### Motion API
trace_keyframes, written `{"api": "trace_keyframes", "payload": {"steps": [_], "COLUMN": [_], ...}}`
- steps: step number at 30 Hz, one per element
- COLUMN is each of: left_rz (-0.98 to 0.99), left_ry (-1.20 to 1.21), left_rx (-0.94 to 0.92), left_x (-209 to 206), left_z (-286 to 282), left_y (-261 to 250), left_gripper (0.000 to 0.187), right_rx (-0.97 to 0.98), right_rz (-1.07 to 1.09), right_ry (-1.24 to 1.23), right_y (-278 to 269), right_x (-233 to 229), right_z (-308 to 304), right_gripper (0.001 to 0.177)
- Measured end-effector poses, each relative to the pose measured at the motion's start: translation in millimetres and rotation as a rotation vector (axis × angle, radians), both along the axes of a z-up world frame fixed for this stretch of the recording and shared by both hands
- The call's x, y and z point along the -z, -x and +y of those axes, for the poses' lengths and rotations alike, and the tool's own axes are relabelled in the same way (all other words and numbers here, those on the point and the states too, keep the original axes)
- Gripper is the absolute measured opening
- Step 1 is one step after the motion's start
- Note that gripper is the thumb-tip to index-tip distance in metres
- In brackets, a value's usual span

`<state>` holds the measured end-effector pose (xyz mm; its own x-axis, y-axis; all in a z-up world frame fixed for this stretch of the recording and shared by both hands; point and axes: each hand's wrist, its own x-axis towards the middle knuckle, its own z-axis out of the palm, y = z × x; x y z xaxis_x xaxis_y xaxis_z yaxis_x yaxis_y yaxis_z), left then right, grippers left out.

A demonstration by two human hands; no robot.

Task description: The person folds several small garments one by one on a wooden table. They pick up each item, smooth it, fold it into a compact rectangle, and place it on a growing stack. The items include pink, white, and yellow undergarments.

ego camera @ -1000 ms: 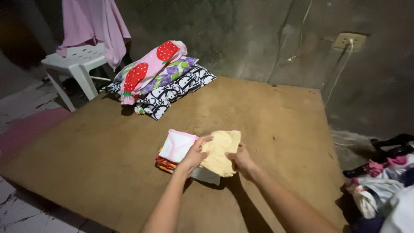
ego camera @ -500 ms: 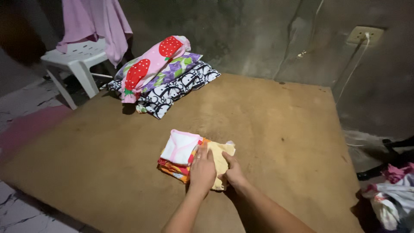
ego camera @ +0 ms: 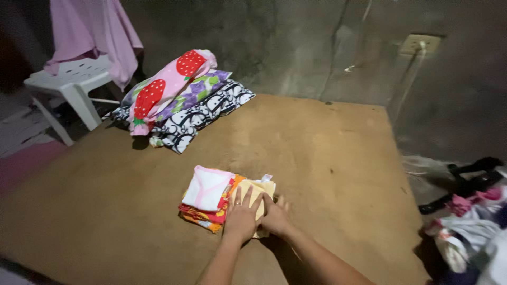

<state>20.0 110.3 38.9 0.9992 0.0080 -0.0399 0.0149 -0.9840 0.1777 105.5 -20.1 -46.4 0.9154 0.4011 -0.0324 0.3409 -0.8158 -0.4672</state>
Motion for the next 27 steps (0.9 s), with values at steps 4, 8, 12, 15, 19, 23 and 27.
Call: {"api": "trace_keyframes", "payload": {"steps": [4, 8, 12, 15, 19, 23, 27], "left_rz": [0.299, 0.129, -0.024, -0.103, -0.037, -0.019, -0.02], "left_ry": [0.053, 0.205, 0.202, 0.258, 0.36, 0.57, 0.858], "left_rx": [-0.088, -0.076, 0.014, 0.012, 0.18, 0.381, 0.602], "left_x": [-25, -61, -112, -156, -195, -213, -212], "left_z": [-21, -60, -123, -186, -284, -397, -508], "left_y": [-15, -28, -46, -53, -54, -59, -62], "left_gripper": [0.074, 0.059, 0.083, 0.085, 0.06, 0.076, 0.066], "right_rx": [0.121, -0.036, -0.062, 0.061, 0.227, 0.372, 0.415], "right_rz": [0.637, 0.536, 0.434, 0.233, -0.137, -0.435, -0.698], "right_ry": [-0.488, -0.621, -0.661, -0.639, -0.361, -0.187, -0.031], "right_y": [14, -1, -15, -13, -15, 0, 25], "right_x": [-65, -114, -152, -187, -248, -283, -295], "right_z": [-34, -70, -131, -199, -316, -445, -566], "right_gripper": [0.087, 0.053, 0.043, 0.036, 0.04, 0.04, 0.04]}}
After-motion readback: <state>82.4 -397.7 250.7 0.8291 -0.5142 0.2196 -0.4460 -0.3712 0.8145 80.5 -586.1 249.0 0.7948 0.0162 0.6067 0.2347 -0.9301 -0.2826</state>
